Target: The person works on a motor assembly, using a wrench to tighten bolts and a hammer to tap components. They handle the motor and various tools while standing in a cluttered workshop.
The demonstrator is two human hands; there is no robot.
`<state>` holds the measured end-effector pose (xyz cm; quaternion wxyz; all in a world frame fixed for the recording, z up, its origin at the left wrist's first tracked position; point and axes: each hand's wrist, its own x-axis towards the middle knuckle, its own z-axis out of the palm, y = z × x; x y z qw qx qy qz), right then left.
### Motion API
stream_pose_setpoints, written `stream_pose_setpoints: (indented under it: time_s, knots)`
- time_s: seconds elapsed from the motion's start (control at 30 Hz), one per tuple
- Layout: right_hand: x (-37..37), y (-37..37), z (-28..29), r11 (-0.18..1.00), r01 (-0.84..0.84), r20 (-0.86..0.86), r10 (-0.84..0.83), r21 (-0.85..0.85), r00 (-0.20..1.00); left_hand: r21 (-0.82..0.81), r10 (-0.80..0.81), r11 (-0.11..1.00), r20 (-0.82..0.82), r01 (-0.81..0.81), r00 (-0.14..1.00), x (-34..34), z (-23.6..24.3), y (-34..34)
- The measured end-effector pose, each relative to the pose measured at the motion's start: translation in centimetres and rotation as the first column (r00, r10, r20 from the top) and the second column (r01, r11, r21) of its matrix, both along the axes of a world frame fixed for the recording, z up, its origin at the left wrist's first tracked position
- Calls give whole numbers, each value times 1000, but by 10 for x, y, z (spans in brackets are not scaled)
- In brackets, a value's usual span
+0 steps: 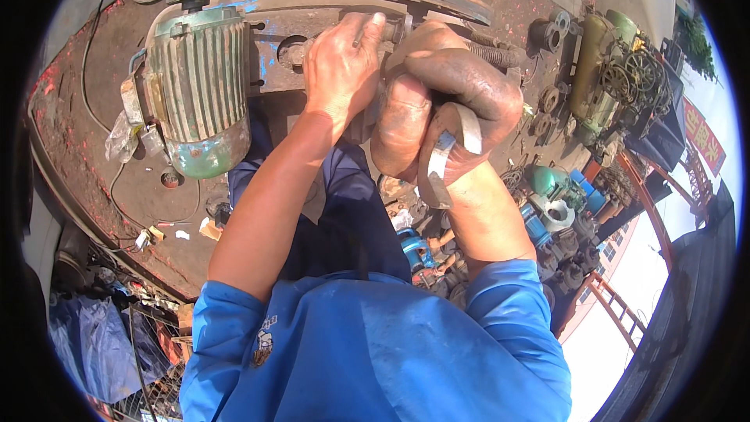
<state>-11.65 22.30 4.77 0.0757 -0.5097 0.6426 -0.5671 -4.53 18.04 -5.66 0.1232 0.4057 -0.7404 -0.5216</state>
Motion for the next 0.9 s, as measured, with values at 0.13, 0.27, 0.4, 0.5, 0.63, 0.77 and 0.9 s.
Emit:
stream_pose_setpoints:
  time_s: [0.13, 0.27, 0.4, 0.5, 0.63, 0.77, 0.9]
  knots:
    - [-5, -16, -2, 973, 214, -27, -213, 84, 977, -5, -1, 1000, -11, 1, 1000, 0, -5, 1]
    - [-96, -58, -35, 865, 334, 308, -455, 374, 835, 61, -18, 998, -10, 19, 1000, 2, -1, -2]
    - [-152, -75, -108, 661, 336, 381, -696, 672, 608, 125, -14, 992, -17, 16, 1000, 1, 1, -2]
    - [-197, -50, -102, 725, 431, 422, -674, 537, 607, 139, -41, 989, -25, 44, 999, 0, 3, -3]
    - [-168, -58, -19, 903, 339, 546, -429, 263, 720, 135, -46, 990, -28, 50, 999, 0, 3, -5]
    - [-76, -55, 22, 992, 119, 551, -75, -44, 831, 23, 7, 1000, -35, -6, 999, 4, -4, 0]
    - [-14, -10, 15, 965, 240, -14, -240, 107, 971, 50, -10, 999, -36, 11, 999, 1, 0, -1]
